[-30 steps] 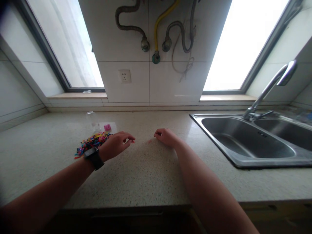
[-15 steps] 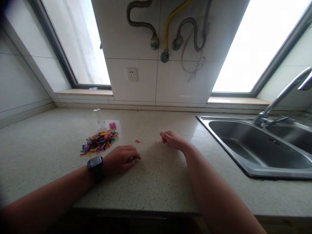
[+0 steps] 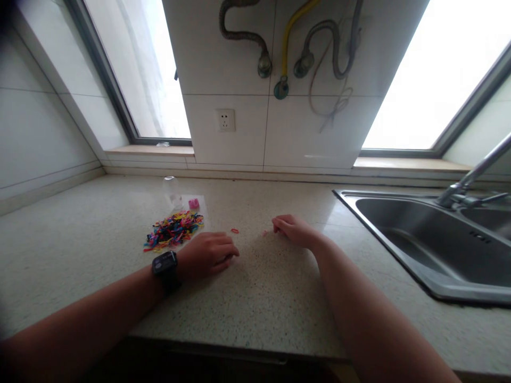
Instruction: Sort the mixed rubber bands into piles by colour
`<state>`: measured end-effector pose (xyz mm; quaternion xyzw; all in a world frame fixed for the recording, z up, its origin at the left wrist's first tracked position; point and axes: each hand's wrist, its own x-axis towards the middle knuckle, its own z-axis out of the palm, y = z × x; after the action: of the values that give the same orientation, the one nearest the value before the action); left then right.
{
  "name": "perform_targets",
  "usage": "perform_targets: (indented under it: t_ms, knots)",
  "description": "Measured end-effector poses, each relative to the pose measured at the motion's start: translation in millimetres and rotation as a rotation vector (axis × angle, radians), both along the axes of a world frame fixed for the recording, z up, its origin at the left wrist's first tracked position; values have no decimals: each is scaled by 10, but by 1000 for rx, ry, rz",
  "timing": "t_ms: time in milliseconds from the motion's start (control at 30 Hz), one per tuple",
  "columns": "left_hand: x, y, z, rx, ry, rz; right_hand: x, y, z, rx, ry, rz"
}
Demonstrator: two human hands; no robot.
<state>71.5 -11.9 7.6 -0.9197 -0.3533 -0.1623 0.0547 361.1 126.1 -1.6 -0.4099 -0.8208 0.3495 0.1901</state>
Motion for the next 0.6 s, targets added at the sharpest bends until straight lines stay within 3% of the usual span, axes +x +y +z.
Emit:
perform_targets:
  t_ms: [200, 367, 600]
  knots:
    - [-443, 237, 229, 71, 44, 319, -1, 21, -24, -12, -11, -15]
    - [-903, 368, 252, 37, 136, 622, 0, 24, -28, 2, -21, -15]
    - [-1075, 420, 210, -1, 186, 598, -3, 60, -62, -14, -1, -21]
